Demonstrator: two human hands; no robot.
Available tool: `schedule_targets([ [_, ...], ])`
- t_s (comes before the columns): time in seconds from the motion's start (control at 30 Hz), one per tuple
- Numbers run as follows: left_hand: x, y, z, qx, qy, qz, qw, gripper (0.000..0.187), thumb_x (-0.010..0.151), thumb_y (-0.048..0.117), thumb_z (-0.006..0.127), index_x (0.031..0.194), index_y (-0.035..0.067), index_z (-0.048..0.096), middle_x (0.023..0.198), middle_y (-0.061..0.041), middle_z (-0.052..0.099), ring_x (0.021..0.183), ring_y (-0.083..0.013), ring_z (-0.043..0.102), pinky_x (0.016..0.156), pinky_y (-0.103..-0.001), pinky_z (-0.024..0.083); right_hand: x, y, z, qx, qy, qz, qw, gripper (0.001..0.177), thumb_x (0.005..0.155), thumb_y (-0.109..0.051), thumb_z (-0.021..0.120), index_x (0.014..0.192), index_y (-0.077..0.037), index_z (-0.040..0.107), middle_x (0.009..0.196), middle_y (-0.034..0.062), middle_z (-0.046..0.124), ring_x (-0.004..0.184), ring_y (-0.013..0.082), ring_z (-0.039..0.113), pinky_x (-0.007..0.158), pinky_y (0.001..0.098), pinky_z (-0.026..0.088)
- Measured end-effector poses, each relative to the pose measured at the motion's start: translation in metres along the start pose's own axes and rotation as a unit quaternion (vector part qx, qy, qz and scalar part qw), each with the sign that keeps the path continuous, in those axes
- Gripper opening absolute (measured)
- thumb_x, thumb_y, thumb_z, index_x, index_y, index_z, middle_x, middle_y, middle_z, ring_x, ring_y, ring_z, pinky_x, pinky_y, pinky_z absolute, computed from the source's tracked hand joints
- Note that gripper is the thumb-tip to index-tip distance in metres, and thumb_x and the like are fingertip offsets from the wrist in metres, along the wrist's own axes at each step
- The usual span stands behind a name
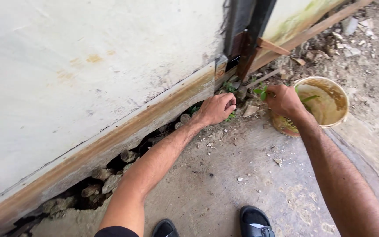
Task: Manually picking weeds and small plants from a gap between a wall and a walkway and placing them in a bucket.
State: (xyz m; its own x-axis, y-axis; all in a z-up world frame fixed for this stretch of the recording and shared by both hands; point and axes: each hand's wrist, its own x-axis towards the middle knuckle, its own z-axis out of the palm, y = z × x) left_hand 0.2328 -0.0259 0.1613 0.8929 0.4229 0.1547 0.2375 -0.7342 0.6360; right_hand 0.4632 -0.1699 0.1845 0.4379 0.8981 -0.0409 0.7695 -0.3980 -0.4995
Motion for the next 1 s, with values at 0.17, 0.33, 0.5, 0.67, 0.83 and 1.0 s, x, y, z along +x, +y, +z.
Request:
schedule_targets([
  [0.17, 0.038, 0.039, 0.028, 0.002, -0.023, 0.026, 0.999, 0.017, 0.092, 0.025, 0.068, 0.102, 0.013, 0.063, 0.095, -0.005, 0.073, 0.087, -0.0238, 0.073, 0.074, -0.044, 0.058, -0.023, 0.076, -0.025, -0.023, 0.078, 0.023, 0.996, 0.02, 0.096, -0.019, 0.066, 0.106, -0.01, 0.08, 0.086, 0.0226, 0.075, 0.077, 0.0395, 0.075, 0.077, 0.0506, 0.061],
  [0.33, 0.061, 0.064, 0.049, 0.01, -0.059, 0.049, 0.997, 0.016, 0.092, 0.025, 0.067, 0.102, 0.013, 0.062, 0.097, -0.004, 0.073, 0.09, -0.0227, 0.074, 0.078, -0.042, 0.06, -0.041, 0.124, -0.038, -0.04, 0.115, 0.085, 0.989, 0.023, 0.094, -0.017, 0.068, 0.113, -0.011, 0.08, 0.088, 0.0234, 0.075, 0.076, 0.038, 0.075, 0.076, 0.0488, 0.062],
  [0.5, 0.079, 0.065, 0.078, 0.061, -0.132, 0.055, 0.988, 0.017, 0.099, 0.028, 0.062, 0.108, 0.013, 0.06, 0.103, -0.005, 0.069, 0.085, -0.0184, 0.072, 0.071, -0.037, 0.064, -0.042, 0.141, -0.04, -0.012, 0.021, 0.194, 0.981, 0.037, 0.099, -0.009, 0.055, 0.13, -0.019, 0.072, 0.099, 0.0154, 0.076, 0.066, 0.028, 0.076, 0.057, 0.0447, 0.068],
  [0.67, 0.075, 0.072, 0.068, 0.081, -0.115, 0.054, 0.989, 0.016, 0.099, 0.027, 0.063, 0.107, 0.014, 0.061, 0.1, -0.004, 0.07, 0.085, -0.0176, 0.072, 0.072, -0.038, 0.063, -0.03, 0.137, -0.029, -0.026, 0.025, 0.134, 0.99, 0.029, 0.101, -0.012, 0.059, 0.123, -0.016, 0.076, 0.095, 0.0171, 0.078, 0.071, 0.0257, 0.077, 0.065, 0.0411, 0.067],
  [0.83, 0.046, 0.052, 0.026, 0.096, -0.071, 0.026, 0.992, 0.019, 0.093, 0.027, 0.069, 0.103, 0.012, 0.062, 0.099, -0.006, 0.07, 0.093, -0.0264, 0.071, 0.079, -0.046, 0.059, -0.004, 0.083, -0.004, -0.019, 0.012, -0.023, 0.999, 0.021, 0.092, -0.018, 0.068, 0.109, -0.014, 0.081, 0.091, 0.0137, 0.081, 0.082, 0.0268, 0.078, 0.081, 0.0429, 0.063],
  [1.0, 0.003, -0.003, 0.0, 0.158, -0.084, -0.037, 0.983, 0.018, 0.091, 0.026, 0.07, 0.099, 0.01, 0.065, 0.101, -0.008, 0.069, 0.099, -0.031, 0.07, 0.085, -0.05, 0.057, 0.027, 0.001, 0.051, -0.025, -0.09, -0.072, 0.993, 0.02, 0.092, -0.026, 0.068, 0.105, -0.019, 0.08, 0.097, 0.0118, 0.08, 0.086, 0.0315, 0.077, 0.086, 0.0446, 0.062],
])
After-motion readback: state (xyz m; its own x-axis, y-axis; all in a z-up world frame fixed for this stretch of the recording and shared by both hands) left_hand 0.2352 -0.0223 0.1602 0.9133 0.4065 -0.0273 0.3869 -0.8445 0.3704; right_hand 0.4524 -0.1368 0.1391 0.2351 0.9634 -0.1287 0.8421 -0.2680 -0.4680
